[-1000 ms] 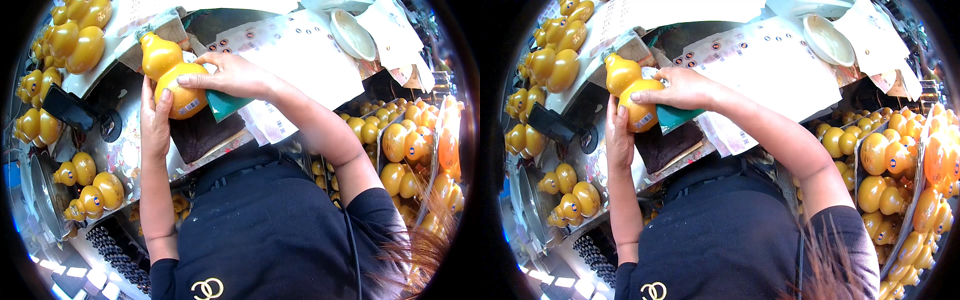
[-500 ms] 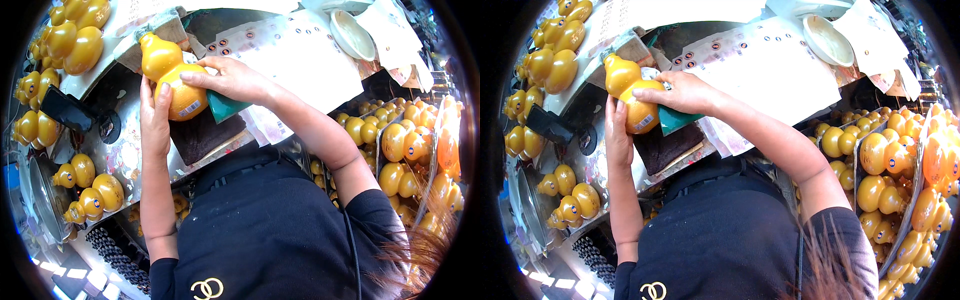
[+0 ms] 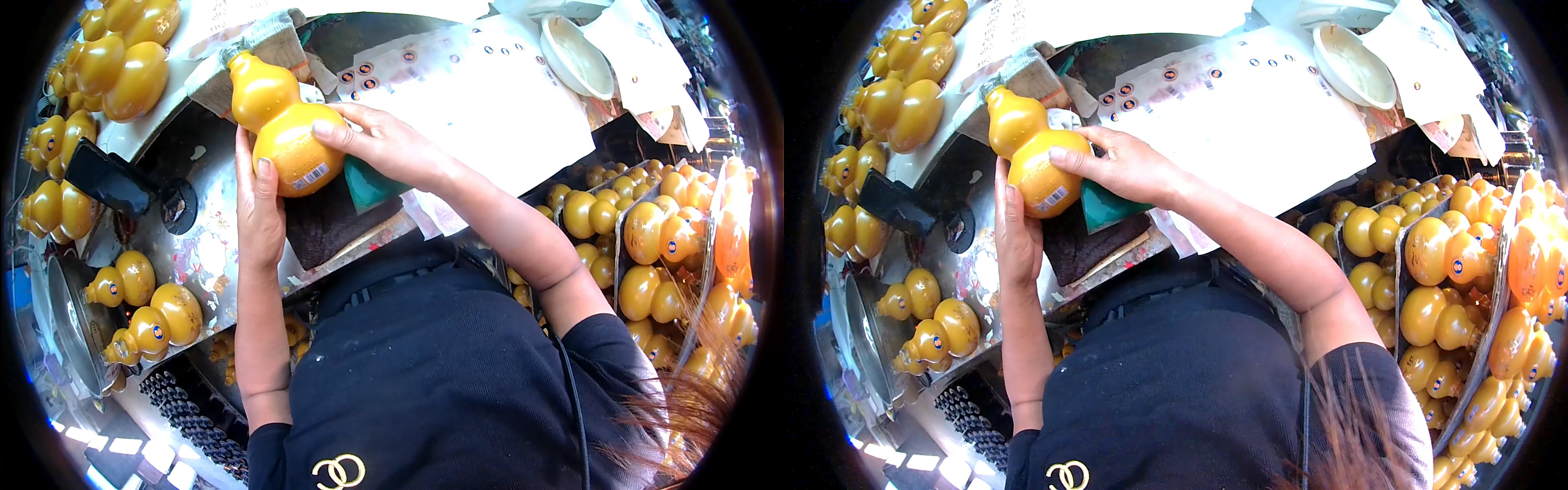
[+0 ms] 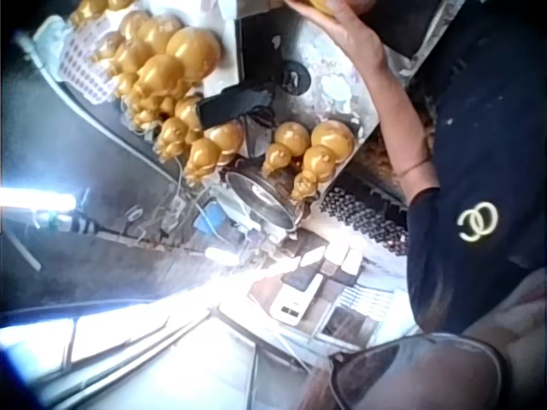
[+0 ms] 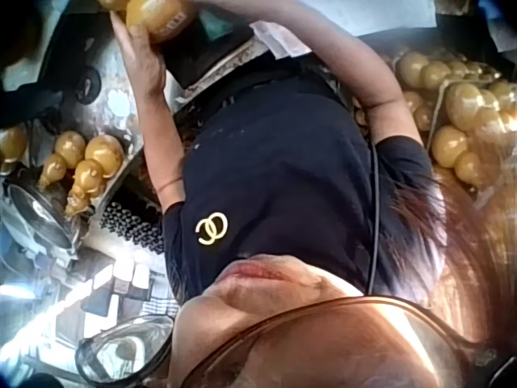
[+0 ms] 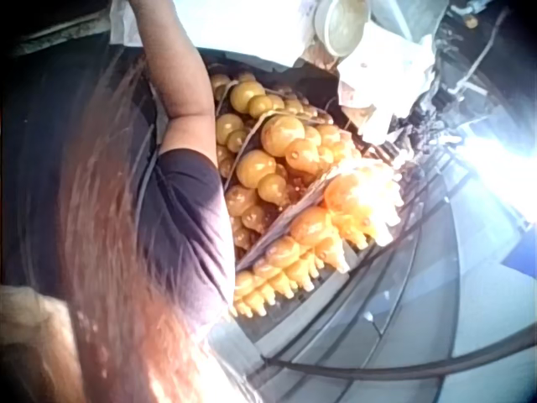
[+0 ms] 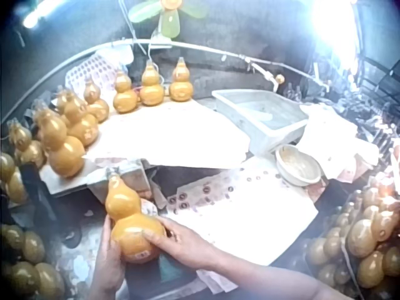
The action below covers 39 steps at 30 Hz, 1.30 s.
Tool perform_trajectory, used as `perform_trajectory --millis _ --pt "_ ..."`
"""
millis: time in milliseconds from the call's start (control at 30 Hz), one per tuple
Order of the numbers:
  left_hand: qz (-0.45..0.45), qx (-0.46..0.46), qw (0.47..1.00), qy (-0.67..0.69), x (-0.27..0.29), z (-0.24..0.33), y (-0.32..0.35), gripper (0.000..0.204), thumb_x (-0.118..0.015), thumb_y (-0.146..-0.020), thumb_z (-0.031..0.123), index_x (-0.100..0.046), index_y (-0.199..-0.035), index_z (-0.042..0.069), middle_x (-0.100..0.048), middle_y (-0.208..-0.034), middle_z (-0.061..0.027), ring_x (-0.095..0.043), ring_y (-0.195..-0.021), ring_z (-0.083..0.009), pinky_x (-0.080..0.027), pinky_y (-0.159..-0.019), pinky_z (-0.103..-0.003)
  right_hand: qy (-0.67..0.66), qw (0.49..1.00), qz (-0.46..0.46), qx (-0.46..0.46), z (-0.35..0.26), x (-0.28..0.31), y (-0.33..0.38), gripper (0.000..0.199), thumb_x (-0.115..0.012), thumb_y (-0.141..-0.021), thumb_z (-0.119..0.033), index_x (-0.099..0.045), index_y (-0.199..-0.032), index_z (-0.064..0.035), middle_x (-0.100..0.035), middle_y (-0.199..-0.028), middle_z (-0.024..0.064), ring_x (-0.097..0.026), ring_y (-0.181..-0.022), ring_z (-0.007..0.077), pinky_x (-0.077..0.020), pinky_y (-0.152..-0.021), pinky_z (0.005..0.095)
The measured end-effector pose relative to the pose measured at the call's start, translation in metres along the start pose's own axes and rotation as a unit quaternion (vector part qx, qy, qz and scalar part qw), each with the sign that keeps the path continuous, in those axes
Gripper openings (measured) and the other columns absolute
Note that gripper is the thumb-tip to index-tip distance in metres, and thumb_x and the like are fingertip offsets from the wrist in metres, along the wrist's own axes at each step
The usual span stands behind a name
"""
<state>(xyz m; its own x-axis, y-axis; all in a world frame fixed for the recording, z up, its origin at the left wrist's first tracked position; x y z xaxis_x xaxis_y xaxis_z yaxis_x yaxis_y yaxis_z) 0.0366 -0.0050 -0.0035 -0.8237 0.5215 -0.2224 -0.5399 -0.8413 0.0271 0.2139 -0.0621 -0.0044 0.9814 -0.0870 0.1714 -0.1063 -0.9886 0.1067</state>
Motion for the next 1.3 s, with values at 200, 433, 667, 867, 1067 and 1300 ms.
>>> perform_trajectory --millis 200,433,667,867,1067,1300 --pt "0.039 -0.02 0.996 -0.081 -0.008 0.003 -0.006 0.076 -0.051 -0.094 0.048 -0.02 -0.148 0.004 -0.039 -0.141 -0.013 -0.04 -0.132 -0.0215 -0.029 -0.11 -0.036 0.101 0.994 -0.013 -0.037 -0.014 0.002 -0.006 0.081 -0.05 -0.084 -0.069 -0.055 -0.125 0.0011 -0.062 -0.111 0.0191 -0.061 -0.105 0.0261 -0.047 -0.091 0.0335" --pt "0.026 0.001 0.999 -0.032 -0.007 0.008 -0.01 0.074 -0.054 -0.093 0.042 -0.023 -0.147 0.003 -0.039 -0.141 -0.0125 -0.04 -0.131 -0.0212 -0.03 -0.108 -0.035 0.049 0.996 -0.023 -0.07 -0.004 0.005 -0.012 0.091 -0.053 -0.079 -0.072 -0.053 -0.123 0.0081 -0.062 -0.11 0.0231 -0.062 -0.102 0.0292 -0.0484 -0.089 0.035" --pt "-0.071 -0.012 0.992 -0.103 0.014 0.009 0.0 0.092 -0.064 -0.088 0.04 -0.008 -0.151 0.004 -0.029 -0.149 -0.0145 -0.032 -0.138 -0.0255 -0.025 -0.113 -0.036 -0.3 0.94 0.161 0.032 -0.005 0.007 0.029 0.043 -0.066 -0.084 -0.034 -0.055 -0.106 0.0019 -0.056 -0.094 0.0067 -0.055 -0.087 0.0116 -0.0479 -0.079 0.0288" --pt "-0.097 0.018 0.995 -0.017 0.028 -0.001 -0.002 0.076 -0.05 -0.097 0.033 -0.005 -0.151 0.004 -0.023 -0.153 -0.0132 -0.027 -0.14 -0.0232 -0.021 -0.114 -0.036 0.22 0.844 0.273 0.406 -0.011 -0.026 0.059 0.035 -0.073 -0.062 0.001 -0.064 -0.094 -0.0098 -0.058 -0.094 0.0042 -0.058 -0.083 0.0211 -0.0459 -0.072 0.0336" --pt "-0.103 0.011 0.994 -0.019 0.019 0.009 0.0 0.065 -0.038 -0.101 0.027 -0.006 -0.151 0.002 -0.022 -0.153 -0.0136 -0.025 -0.141 -0.0239 -0.02 -0.114 -0.035 0.361 0.792 0.224 0.438 -0.01 -0.057 0.055 0.024 -0.071 -0.069 -0.006 -0.066 -0.091 -0.0112 -0.056 -0.092 -0.0004 -0.054 -0.079 0.0165 -0.0422 -0.068 0.0294" --pt "-0.102 0.006 0.995 -0.013 0.018 0.013 -0.001 0.075 -0.048 -0.097 0.034 -0.007 -0.151 0.003 -0.023 -0.152 -0.0142 -0.026 -0.141 -0.0243 -0.021 -0.114 -0.036 0.354 0.817 0.156 0.429 -0.012 -0.064 0.05 0.018 -0.071 -0.076 -0.007 -0.062 -0.092 -0.0087 -0.056 -0.086 0.0018 -0.056 -0.075 0.0173 -0.0445 -0.064 0.0295"
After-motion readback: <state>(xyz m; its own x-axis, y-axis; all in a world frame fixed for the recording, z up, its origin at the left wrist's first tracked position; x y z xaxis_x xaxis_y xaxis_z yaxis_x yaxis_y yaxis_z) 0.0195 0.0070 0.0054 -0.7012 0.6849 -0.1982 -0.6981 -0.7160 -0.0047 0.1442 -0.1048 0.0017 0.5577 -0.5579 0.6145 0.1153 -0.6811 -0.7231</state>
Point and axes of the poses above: each hand's wrist, its own y-axis away from the middle knuckle, its own x-axis out of the back of the hand, z = x × y, the point moved 1 cm from there along -y, towards the middle knuckle
